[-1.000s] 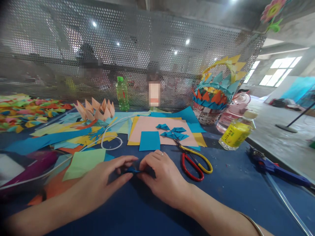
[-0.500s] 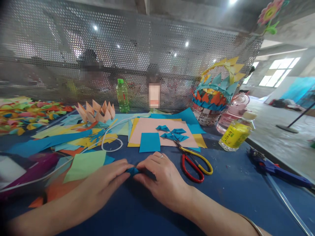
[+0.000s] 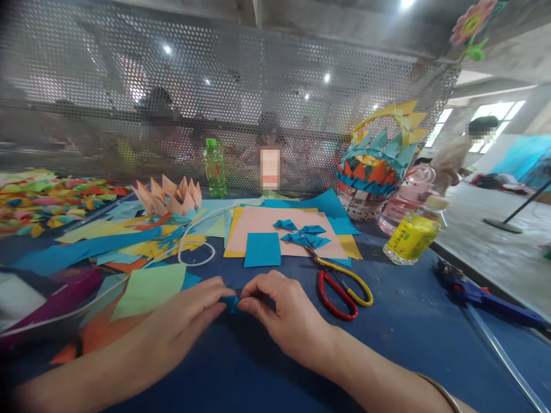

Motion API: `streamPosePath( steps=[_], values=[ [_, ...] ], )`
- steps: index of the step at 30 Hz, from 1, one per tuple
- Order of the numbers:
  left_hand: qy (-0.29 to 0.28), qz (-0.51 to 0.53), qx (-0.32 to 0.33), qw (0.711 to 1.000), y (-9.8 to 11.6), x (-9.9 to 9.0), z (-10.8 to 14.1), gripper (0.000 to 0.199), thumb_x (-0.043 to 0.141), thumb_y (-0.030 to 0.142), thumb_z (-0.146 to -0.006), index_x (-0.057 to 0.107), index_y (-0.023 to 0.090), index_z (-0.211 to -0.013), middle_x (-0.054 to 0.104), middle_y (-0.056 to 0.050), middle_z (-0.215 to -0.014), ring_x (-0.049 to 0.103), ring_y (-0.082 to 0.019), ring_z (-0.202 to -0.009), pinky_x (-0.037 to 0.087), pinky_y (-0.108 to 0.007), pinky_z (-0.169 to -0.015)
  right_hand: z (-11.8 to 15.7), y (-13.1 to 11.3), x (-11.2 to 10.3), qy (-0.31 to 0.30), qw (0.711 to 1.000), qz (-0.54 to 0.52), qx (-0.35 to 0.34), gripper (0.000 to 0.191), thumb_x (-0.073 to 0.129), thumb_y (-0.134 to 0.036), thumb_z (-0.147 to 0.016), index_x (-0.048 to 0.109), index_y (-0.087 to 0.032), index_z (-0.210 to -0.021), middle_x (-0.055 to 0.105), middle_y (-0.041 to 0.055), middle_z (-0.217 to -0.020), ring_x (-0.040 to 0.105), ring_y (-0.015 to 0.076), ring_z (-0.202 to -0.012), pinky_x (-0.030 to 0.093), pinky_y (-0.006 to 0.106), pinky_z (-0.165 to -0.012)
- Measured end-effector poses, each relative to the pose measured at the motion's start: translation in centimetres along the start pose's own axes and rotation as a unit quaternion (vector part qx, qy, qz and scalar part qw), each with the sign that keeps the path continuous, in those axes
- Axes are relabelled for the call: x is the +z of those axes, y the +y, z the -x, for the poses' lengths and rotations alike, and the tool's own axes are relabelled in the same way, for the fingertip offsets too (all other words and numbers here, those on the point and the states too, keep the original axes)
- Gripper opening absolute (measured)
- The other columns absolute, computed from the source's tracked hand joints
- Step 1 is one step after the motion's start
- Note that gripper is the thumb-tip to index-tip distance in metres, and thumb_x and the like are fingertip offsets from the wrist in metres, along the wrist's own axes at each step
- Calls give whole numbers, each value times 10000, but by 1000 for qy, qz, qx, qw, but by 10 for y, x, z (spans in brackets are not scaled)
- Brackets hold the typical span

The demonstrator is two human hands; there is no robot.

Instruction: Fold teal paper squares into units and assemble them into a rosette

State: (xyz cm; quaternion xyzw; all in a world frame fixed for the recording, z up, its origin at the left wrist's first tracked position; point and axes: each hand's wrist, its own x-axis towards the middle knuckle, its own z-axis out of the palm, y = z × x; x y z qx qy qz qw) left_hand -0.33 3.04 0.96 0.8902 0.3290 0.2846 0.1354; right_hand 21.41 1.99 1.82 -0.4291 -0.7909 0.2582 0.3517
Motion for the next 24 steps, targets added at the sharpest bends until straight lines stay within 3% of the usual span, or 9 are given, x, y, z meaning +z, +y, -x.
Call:
streamPosePath(
  steps=[6,12,19,24],
  values=[
    [15,-19,24,999,2,0,2,237,314,241,-1037,509,277,-1167,640,-19,-1027,638,-176,-938,530,-249,-816,-1,0,-1,-2,1000,-6,-3,83,617,-249,-918,650,-202,-857,671,-6,-784,595,140,-729,454,246,-662],
    [22,-32,27,999,2,1,4,214,325,252,-1036,526,267,-1106,643,-24,-1020,635,-190,-953,523,-266,-833,-1,-2,-1,0,1000,-9,1,72,632,-227,-906,656,-194,-847,665,-10,-793,587,133,-743,443,243,-683],
    [3,0,20,1000,3,1,2,254,330,234,-1032,540,242,-890,636,-11,-888,622,-166,-812,506,-238,-720,1,-4,0,3,1000,-7,0,112,606,-208,-910,645,-196,-806,656,-18,-777,580,125,-740,436,240,-695],
    [-2,26,-21,999,4,-3,-2,239,361,234,-1010,558,233,-874,616,2,-826,611,-157,-751,493,-233,-687,4,-9,-5,-28,999,-27,17,124,665,-328,-883,659,-204,-896,661,-12,-821,585,136,-768,447,247,-707]
  ],
)
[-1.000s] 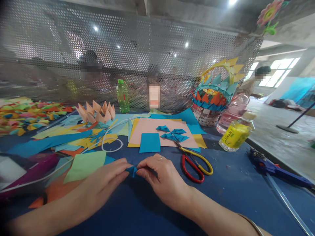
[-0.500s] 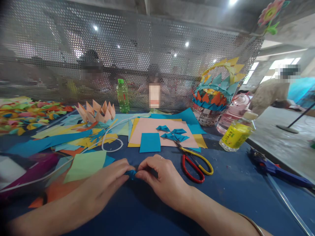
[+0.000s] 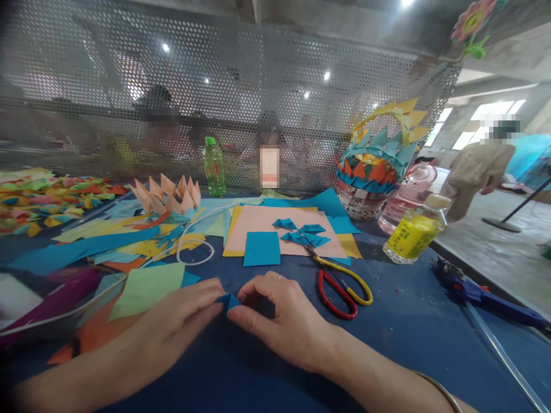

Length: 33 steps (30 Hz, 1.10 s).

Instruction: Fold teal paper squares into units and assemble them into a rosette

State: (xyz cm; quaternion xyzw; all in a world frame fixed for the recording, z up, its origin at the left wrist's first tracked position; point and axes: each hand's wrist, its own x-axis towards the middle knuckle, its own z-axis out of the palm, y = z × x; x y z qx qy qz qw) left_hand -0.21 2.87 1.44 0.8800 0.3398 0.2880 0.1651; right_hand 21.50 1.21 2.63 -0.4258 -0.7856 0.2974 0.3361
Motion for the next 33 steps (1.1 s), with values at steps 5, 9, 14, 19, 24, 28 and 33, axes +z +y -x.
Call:
streamPosePath(
  steps=[5,9,14,19,24,28,33],
  values=[
    [-8,12,-12,1000,2,-3,-1,251,365,235,-1009,552,232,-843,615,13,-822,602,-149,-748,469,-217,-687,-1,4,2,0,1000,-4,13,181,776,-316,-786,672,-203,-881,672,-18,-833,598,134,-773,452,241,-725],
    [-7,22,6,1000,5,-2,0,276,336,267,-1027,523,235,-827,598,20,-803,585,-145,-734,448,-216,-675,-2,9,6,7,1000,-3,31,105,738,-286,-826,682,-199,-805,670,-28,-761,599,126,-728,440,236,-690],
    [-28,30,-10,999,2,0,-1,264,370,262,-1022,529,224,-815,575,25,-784,568,-137,-713,416,-227,-651,-3,7,6,8,999,3,46,108,707,-268,-843,672,-191,-776,666,-25,-740,592,126,-703,429,236,-657],
    [-38,17,-61,997,-3,-5,-6,189,511,256,-966,587,209,-800,551,38,-735,539,-127,-664,373,-240,-622,-4,8,4,25,999,10,35,103,691,-248,-850,656,-190,-772,659,-29,-720,577,120,-685,419,229,-642],
    [-28,8,-80,996,-1,-7,-8,222,564,225,-917,546,188,-699,514,54,-651,483,-113,-591,331,-237,-572,-4,11,4,35,999,19,20,83,690,-220,-847,648,-196,-779,655,-33,-718,570,117,-685,413,225,-640],
    [-23,16,-86,996,0,-8,-7,236,580,190,-885,529,179,-655,522,56,-634,491,-106,-593,331,-228,-577,-3,10,4,34,999,23,13,73,692,-208,-846,653,-198,-785,663,-30,-733,576,120,-696,415,224,-647],
    [-15,-2,-86,996,-2,-10,-9,254,596,221,-889,555,177,-643,541,53,-627,516,-104,-593,332,-227,-581,-3,11,3,43,999,31,10,85,680,-224,-854,639,-199,-784,645,-29,-728,561,122,-689,405,227,-642]
  ],
)
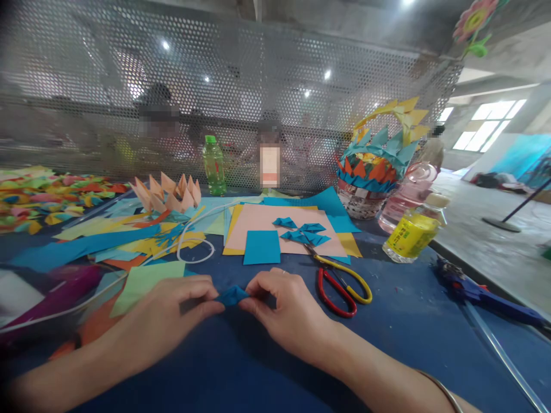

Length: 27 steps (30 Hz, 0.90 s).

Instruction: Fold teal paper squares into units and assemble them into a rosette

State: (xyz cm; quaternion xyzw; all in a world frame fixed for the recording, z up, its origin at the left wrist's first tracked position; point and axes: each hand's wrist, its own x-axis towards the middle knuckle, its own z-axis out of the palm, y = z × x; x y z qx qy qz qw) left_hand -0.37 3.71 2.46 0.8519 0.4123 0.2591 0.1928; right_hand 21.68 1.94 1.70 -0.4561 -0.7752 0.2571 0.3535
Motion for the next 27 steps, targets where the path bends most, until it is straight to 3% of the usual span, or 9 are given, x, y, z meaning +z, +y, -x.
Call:
streamPosePath(
  steps=[5,9,15,19,22,25,27],
  values=[
    [27,-29,21,999,-3,-2,-1,263,529,247,-932,603,192,-685,560,39,-652,540,-122,-633,346,-238,-621,-3,2,-2,14,1000,-3,21,126,667,-252,-855,612,-190,-759,603,-32,-697,525,122,-665,387,232,-626],
    [7,-32,21,999,-2,-2,0,295,400,197,-951,592,202,-728,579,21,-692,554,-138,-658,358,-250,-632,-6,1,-1,5,998,-38,56,185,648,-270,-855,574,-181,-710,559,-42,-651,487,113,-627,363,229,-595],
    [-11,-37,-7,999,1,-4,2,356,329,270,-989,476,204,-672,536,24,-638,525,-149,-611,338,-273,-600,-7,-3,-2,-9,992,-80,94,188,634,-289,-848,565,-180,-712,565,-36,-648,499,120,-633,380,233,-610],
    [8,-27,-26,999,2,-9,0,379,322,333,-1005,429,209,-663,503,36,-615,498,-144,-582,328,-280,-588,-7,-5,-4,-11,991,-87,102,191,623,-279,-855,546,-185,-708,562,-39,-631,506,120,-619,381,233,-599],
    [16,20,-50,998,3,-11,-2,339,359,420,-1011,537,219,-803,600,31,-760,556,-155,-708,375,-262,-646,-6,-5,-4,-16,993,-83,88,173,631,-263,-857,572,-181,-715,579,-38,-640,514,117,-623,381,226,-594],
    [-18,64,-54,996,3,-9,-1,221,496,453,-964,595,264,-1020,658,44,-927,588,-158,-829,405,-237,-693,-3,-6,-3,-35,993,-80,76,135,643,-255,-858,624,-173,-752,605,-30,-662,527,118,-640,390,224,-605],
    [-46,63,-44,996,2,-6,0,209,536,435,-942,616,243,-926,645,54,-809,571,-144,-737,394,-228,-646,-2,-8,-2,-46,993,-80,67,120,658,-257,-855,644,-171,-773,611,-32,-669,525,112,-641,390,219,-607]
  ],
)
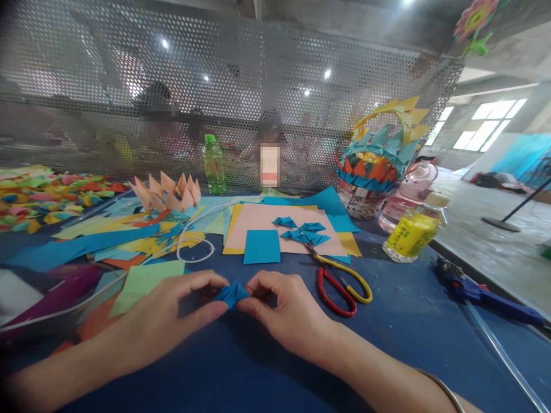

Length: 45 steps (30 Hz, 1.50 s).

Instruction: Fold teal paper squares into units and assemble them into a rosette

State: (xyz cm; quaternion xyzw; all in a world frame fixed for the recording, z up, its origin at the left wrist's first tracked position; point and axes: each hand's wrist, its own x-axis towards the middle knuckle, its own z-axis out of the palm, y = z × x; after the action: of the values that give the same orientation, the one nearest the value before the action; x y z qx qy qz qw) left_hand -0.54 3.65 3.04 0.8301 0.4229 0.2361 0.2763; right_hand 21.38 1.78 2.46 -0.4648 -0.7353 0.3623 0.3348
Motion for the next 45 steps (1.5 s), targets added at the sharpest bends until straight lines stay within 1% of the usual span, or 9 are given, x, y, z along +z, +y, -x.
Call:
streamPosePath(
  steps=[4,11,17,21,24,29,34,39,45],
  values=[
    [-15,-30,1,999,-1,4,1,365,485,388,-963,522,197,-654,471,70,-562,423,-107,-536,303,-231,-517,1,-2,1,-6,1000,-2,-7,122,685,-268,-847,653,-169,-783,609,-38,-670,512,102,-631,386,209,-603],
    [22,-94,26,995,0,3,1,469,447,397,-972,366,181,-563,352,73,-510,323,-91,-484,221,-249,-487,1,-1,0,5,1000,5,-9,131,668,-273,-862,642,-176,-777,556,-48,-637,464,100,-603,364,211,-576],
    [20,-113,40,993,-6,4,-1,520,429,441,-990,380,174,-545,377,62,-502,359,-94,-477,225,-260,-494,1,0,0,6,1000,11,-12,138,646,-288,-874,641,-181,-786,550,-43,-640,459,106,-606,363,216,-570],
    [38,-61,56,996,-6,3,-1,260,550,371,-948,605,206,-754,602,49,-688,547,-123,-633,371,-230,-604,0,-1,0,2,1000,7,-12,153,628,-289,-882,620,-180,-775,533,-49,-619,444,98,-580,357,211,-551],
    [34,0,38,999,-3,3,0,63,618,280,-894,653,250,-938,693,45,-868,622,-147,-787,435,-225,-711,1,-2,1,-24,1000,5,-7,144,618,-270,-886,603,-178,-775,532,-56,-615,441,89,-570,360,206,-553],
    [7,18,8,1000,-1,7,0,81,586,254,-878,663,235,-898,696,43,-795,616,-150,-713,440,-234,-653,3,-2,0,-57,998,34,-7,146,606,-268,-900,601,-184,-780,543,-58,-624,465,91,-583,370,211,-573],
    [-12,-2,3,1000,1,8,2,144,555,260,-881,669,216,-806,673,35,-728,595,-148,-658,405,-241,-605,3,1,1,-18,994,80,-68,116,639,-254,-888,647,-192,-790,655,-2,-792,573,145,-780,421,251,-710],
    [-29,13,-22,999,4,9,5,100,575,229,-837,668,221,-801,662,42,-715,590,-143,-647,407,-236,-594,4,3,4,-29,998,57,-15,16,666,-220,-857,661,-208,-847,653,-27,-729,574,124,-671,429,230,-637],
    [5,4,5,1000,1,14,6,205,568,121,-775,626,244,-928,657,31,-873,594,-166,-800,441,-279,-713,3,3,5,-50,994,101,-7,47,694,-162,-820,666,-200,-816,659,-22,-750,574,133,-698,423,238,-641]
  ],
)
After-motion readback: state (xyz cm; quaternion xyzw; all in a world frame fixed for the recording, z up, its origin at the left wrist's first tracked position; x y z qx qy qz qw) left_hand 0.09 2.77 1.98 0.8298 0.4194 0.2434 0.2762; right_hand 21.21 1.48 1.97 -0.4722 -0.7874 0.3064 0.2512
